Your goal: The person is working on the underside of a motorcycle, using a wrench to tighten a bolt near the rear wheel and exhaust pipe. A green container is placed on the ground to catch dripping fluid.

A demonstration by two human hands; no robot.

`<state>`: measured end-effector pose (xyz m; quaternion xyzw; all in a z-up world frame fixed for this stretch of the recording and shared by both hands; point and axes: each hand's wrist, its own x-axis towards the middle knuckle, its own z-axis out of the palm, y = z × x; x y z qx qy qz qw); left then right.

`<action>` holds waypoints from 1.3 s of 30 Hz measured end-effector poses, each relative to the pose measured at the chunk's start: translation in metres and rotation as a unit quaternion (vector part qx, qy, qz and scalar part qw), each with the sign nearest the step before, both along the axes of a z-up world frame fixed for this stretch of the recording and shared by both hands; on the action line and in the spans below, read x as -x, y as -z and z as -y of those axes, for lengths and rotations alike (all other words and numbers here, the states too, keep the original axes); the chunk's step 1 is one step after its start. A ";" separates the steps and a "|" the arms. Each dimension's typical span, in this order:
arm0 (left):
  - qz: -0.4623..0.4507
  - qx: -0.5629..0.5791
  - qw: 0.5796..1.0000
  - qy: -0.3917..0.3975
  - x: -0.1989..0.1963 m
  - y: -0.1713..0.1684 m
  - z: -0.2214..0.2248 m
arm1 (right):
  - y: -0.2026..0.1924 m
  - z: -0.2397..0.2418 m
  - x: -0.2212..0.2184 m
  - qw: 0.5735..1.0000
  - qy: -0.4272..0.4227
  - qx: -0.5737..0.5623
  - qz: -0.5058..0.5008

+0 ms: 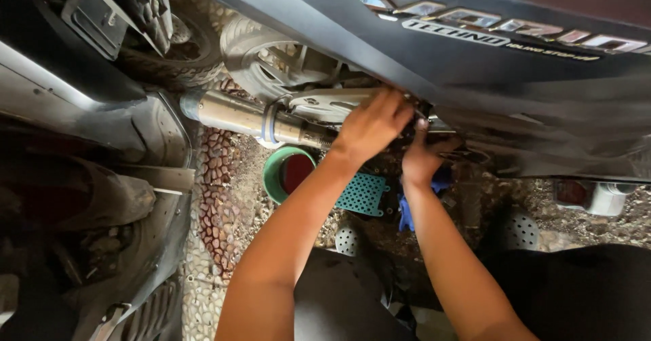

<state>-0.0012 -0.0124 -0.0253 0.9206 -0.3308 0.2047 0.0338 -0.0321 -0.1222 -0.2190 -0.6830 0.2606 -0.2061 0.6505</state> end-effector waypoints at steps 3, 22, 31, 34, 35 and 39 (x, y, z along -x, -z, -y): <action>0.000 0.000 0.999 -0.042 -0.006 0.003 -0.003 | -0.007 -0.001 -0.002 0.999 0.016 0.003 -0.042; -0.153 0.184 0.971 -0.023 -0.003 -0.011 -0.014 | -0.021 0.001 0.006 1.000 -0.011 -0.017 -0.021; -0.140 0.198 0.969 -0.055 0.002 -0.020 -0.016 | -0.022 0.004 0.004 0.999 0.002 -0.042 0.030; -0.143 0.222 0.963 -0.049 0.005 -0.018 -0.013 | -0.058 0.003 0.000 0.957 0.027 -0.281 -0.066; -0.150 0.245 0.957 -0.047 0.006 -0.017 -0.011 | -0.054 0.003 -0.001 0.940 0.026 -0.327 -0.093; -0.149 0.266 0.951 -0.059 0.005 -0.016 -0.004 | -0.024 0.004 -0.002 0.914 0.012 -0.378 -0.149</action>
